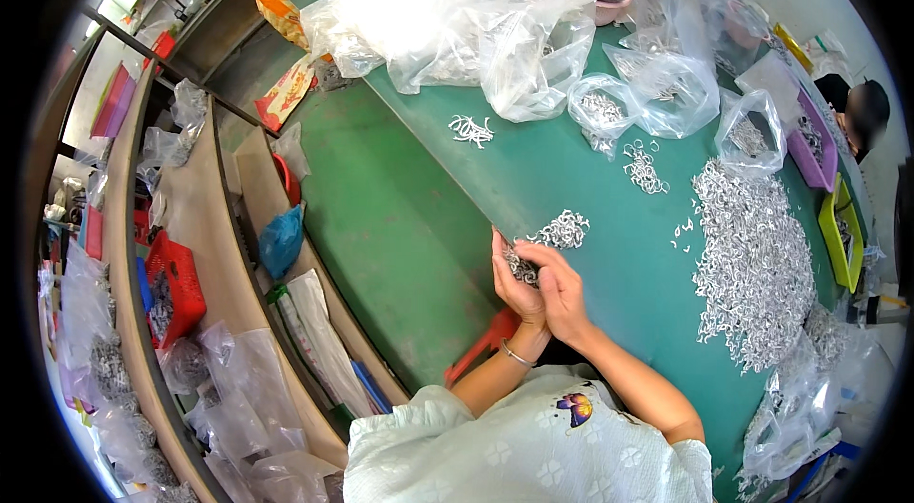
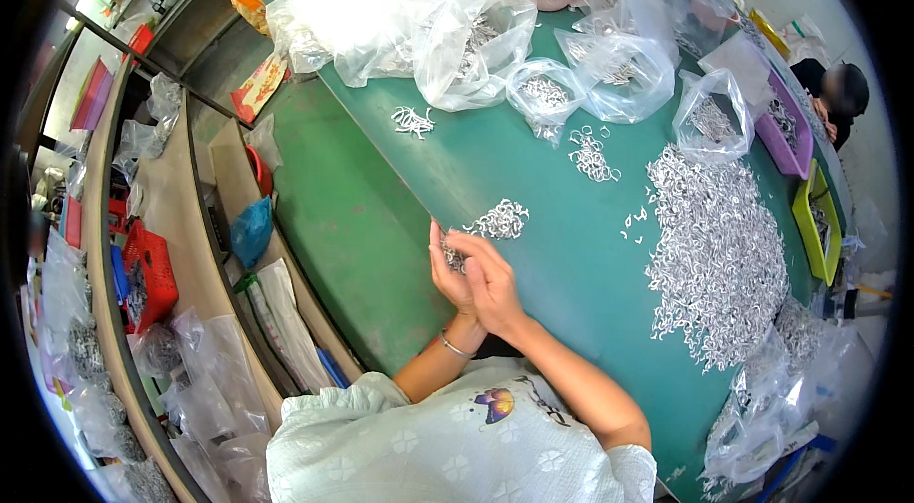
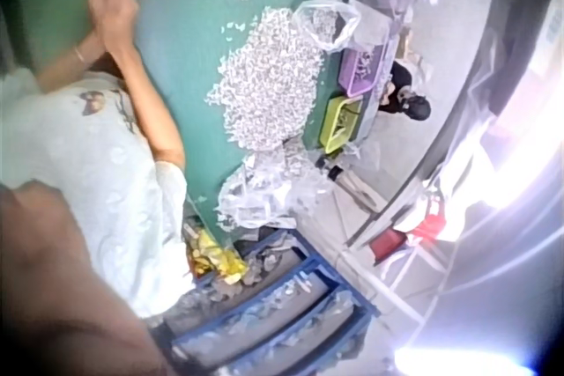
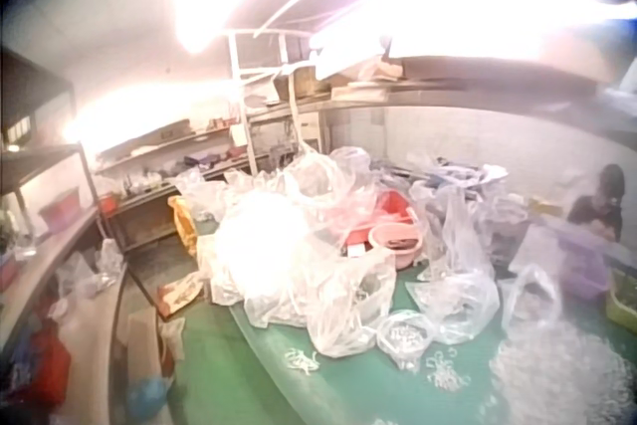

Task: The person sorts small curved metal parts by hand on a green workbench, picking them up from a large pile and placing them into individual plastic bags.

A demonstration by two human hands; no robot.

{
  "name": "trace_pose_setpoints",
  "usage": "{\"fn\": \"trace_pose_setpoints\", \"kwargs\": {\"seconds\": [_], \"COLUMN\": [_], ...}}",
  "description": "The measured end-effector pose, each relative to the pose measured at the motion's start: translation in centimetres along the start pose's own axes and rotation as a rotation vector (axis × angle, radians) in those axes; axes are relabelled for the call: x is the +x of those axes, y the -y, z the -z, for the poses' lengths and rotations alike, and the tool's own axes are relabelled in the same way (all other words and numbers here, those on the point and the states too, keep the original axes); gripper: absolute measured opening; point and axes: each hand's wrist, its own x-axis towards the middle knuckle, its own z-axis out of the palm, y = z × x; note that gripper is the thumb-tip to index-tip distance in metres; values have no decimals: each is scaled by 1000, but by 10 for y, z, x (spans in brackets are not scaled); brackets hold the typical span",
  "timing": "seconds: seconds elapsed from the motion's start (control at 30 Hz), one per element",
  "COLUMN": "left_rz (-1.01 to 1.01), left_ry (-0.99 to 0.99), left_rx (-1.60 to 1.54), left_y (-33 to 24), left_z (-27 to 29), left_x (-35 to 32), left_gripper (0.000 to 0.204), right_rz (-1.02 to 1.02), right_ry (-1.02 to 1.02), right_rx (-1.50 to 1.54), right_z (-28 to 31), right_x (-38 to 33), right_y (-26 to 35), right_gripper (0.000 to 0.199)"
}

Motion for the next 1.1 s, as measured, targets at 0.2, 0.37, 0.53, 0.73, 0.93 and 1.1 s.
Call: {"fn": "trace_pose_setpoints", "kwargs": {"seconds": [0.2,0.37,0.53,0.73,0.93,1.1], "left_rz": [173,-4,164,112,218,254], "left_ry": [-49,-44,-68,-49,-169,-182], "left_rx": [-273,18,-231,-122,-297,-271], "left_y": [24,38,18,24,10,22], "left_z": [14,22,9,17,0,9], "left_x": [10,15,14,12,16,22], "left_gripper": [52,53,52,50,49,48], "right_rz": [-24,-31,49,-12,-86,-150], "right_ry": [-35,39,48,221,-104,-135], "right_rx": [-134,-77,-268,-209,-29,65], "right_z": [-7,-6,-2,-9,-5,-18], "right_x": [7,8,13,5,-4,-8], "right_y": [-5,-6,-12,14,-5,-8], "right_gripper": [43,44,38,40,32,28]}}
